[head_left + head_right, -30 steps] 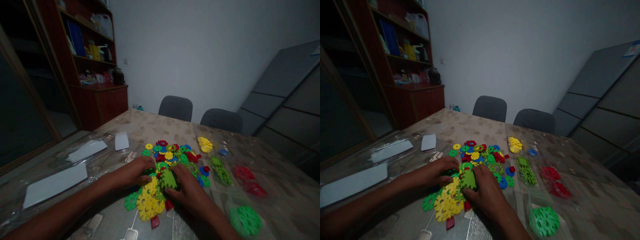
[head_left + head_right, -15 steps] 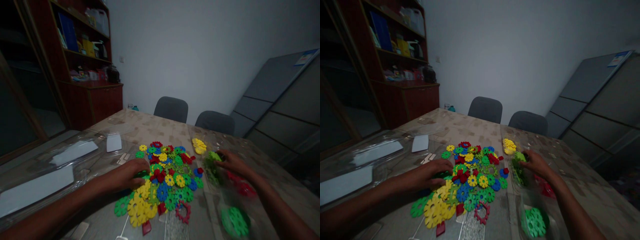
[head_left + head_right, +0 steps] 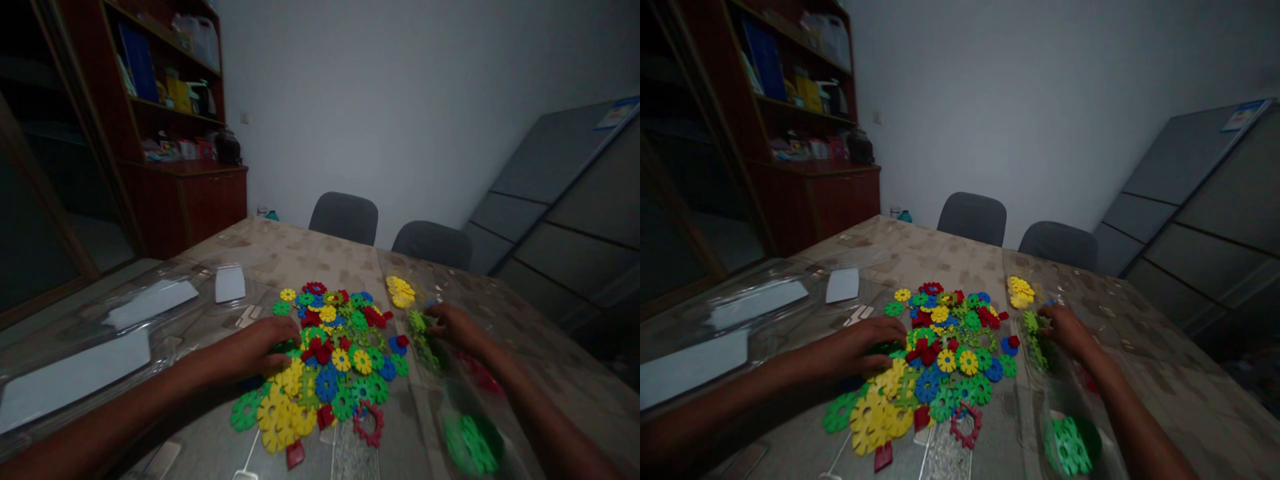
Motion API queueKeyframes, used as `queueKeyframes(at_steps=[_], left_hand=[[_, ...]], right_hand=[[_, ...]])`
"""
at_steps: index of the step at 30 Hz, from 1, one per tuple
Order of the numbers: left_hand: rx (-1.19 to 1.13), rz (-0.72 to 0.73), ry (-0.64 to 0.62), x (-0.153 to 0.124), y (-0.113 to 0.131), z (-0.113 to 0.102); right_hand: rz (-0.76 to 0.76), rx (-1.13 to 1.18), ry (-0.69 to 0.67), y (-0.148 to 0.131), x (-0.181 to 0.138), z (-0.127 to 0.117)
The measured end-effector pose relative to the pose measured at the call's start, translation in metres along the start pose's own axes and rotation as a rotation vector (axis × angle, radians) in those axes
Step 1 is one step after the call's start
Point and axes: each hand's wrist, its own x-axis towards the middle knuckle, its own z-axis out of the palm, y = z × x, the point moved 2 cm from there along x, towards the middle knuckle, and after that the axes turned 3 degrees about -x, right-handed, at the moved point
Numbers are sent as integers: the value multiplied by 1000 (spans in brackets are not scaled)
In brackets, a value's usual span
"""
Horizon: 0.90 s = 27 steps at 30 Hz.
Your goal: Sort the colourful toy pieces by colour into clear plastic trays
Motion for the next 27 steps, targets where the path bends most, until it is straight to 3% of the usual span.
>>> queueKeyframes(at_steps=[5, 9, 13, 16, 22, 27], left_hand=[[-28, 39, 9, -1, 3, -2], [18, -83, -51, -4, 12, -14], [106, -231, -96, -15, 12, -27], [136, -247, -124, -21, 13, -28], [95, -172, -139, -9, 24, -2], [55, -130, -136, -6, 29, -6]], right_hand=[[-5, 10, 38, -21, -8, -10], [-110, 103, 23, -80, -40, -11], [-285, 279, -106, -149, -84, 12], [-296, 283, -165, -178, -103, 35], [-227, 292, -165, -188, -100, 62], [-215, 442, -125, -180, -90, 52]])
